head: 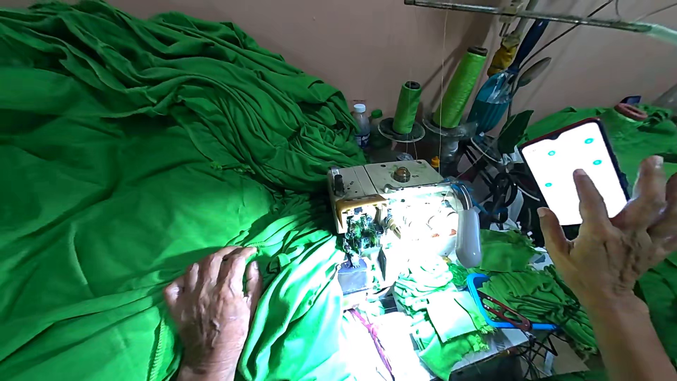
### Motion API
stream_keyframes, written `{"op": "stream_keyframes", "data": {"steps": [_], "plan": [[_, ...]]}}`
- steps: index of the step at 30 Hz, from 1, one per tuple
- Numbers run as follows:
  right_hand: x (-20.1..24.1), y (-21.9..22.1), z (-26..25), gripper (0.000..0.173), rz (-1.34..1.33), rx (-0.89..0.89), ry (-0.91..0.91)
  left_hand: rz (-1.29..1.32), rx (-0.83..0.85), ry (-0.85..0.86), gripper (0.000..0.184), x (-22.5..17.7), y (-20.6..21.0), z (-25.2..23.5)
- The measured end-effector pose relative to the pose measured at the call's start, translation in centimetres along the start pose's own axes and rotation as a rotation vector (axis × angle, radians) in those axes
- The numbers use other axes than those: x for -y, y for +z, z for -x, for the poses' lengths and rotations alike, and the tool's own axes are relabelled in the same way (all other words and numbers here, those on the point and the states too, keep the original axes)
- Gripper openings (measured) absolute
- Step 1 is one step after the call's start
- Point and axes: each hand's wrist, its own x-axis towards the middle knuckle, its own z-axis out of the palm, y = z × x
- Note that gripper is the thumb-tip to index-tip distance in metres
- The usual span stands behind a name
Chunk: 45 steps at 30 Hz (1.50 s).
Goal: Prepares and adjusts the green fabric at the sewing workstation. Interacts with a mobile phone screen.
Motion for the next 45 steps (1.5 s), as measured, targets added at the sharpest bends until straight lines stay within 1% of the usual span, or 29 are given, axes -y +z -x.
{"op": "stream_keyframes", "data": {"steps": [4, 9, 24, 28, 31, 38, 45], "plan": [[0.0, -0.1, 1.1, 0.061, -0.004, -0.033, -0.008, 0.009, -0.061, 0.015, 0.032, -0.1, 0.2, 0.2], [-0.7, -0.2, 1.8, 0.058, -0.018, 0.007, 0.012, 0.000, -0.063, 0.009, 0.032, -0.1, 0.3, 0.2], [-1.1, -0.2, 1.8, 0.058, -0.029, 0.022, 0.012, -0.002, -0.076, 0.016, 0.031, -0.1, 0.4, 0.2], [-1.2, -0.2, 1.8, 0.058, -0.024, 0.022, 0.010, -0.015, -0.061, 0.013, 0.032, -0.3, 0.1, 0.0], [-1.2, -0.2, 1.9, 0.058, -0.027, 0.021, 0.006, 0.014, -0.005, -0.012, 0.034, -0.2, 0.0, -0.2], [-1.2, -0.3, 1.9, 0.058, -0.030, 0.024, 0.015, 0.016, -0.023, -0.010, 0.035, -0.1, 0.2, -0.2], [-1.2, -0.3, 1.9, 0.058, -0.024, 0.036, 0.019, 0.035, 0.020, -0.031, 0.033, -0.6, -0.5, -0.4]]}}
